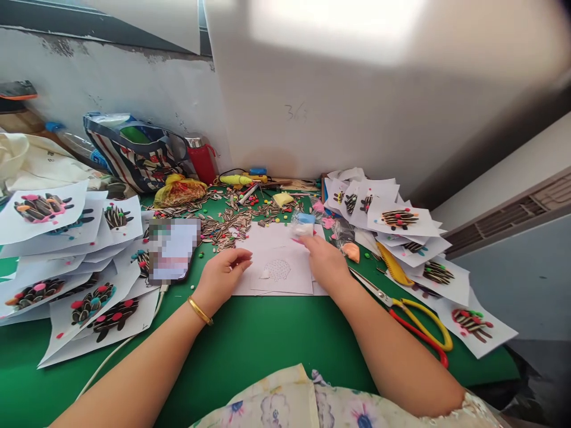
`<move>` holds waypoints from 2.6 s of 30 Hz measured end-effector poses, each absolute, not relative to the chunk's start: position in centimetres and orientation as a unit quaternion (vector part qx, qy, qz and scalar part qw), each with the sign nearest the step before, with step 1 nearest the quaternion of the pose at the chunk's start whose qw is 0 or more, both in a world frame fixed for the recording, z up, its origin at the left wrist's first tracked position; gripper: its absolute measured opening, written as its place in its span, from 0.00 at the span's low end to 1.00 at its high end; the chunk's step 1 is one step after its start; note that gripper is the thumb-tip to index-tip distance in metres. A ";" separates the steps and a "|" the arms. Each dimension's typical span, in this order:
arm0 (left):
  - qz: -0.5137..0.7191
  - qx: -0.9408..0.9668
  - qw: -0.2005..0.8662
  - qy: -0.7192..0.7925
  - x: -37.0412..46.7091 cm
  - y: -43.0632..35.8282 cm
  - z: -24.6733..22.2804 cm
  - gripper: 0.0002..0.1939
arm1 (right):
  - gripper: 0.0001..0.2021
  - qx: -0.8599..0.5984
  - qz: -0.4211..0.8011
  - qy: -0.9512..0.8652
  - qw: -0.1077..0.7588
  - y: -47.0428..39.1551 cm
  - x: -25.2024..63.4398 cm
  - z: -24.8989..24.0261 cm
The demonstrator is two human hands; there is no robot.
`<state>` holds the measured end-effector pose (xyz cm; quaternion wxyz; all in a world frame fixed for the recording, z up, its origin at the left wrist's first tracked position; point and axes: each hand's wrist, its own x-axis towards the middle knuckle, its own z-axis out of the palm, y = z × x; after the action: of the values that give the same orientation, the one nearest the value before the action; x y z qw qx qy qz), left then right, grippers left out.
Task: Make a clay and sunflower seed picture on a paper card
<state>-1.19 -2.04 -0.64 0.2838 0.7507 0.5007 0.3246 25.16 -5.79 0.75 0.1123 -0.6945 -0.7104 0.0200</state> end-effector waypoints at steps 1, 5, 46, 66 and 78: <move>0.330 0.753 0.278 0.498 -1.1 -2.0 -0.7 0.12 | 0.25 -0.704 0.012 -0.703 0.101 -5.6 25.6 0.7; 0.323 0.745 0.318 0.489 -0.5 -1.8 -0.5 0.15 | 0.22 -0.705 -0.015 -0.707 0.056 -5.3 26.3 0.4; 0.176 0.859 0.116 0.467 0.9 -0.4 0.1 0.13 | 0.18 -0.606 0.036 -0.785 0.124 -6.2 23.0 -1.3; 0.339 0.636 0.542 0.432 1.3 -2.1 0.2 0.23 | 0.18 -0.548 0.181 -0.706 0.410 -6.5 23.2 -0.7; 0.265 0.635 0.520 0.506 1.2 -2.3 0.7 0.21 | 0.17 -0.550 0.196 -0.697 0.416 -6.8 22.8 -0.7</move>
<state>1.16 -2.33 0.67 0.5199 0.6354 0.5058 0.2648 22.77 -6.82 -0.68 0.4164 -0.5499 -0.6970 0.1960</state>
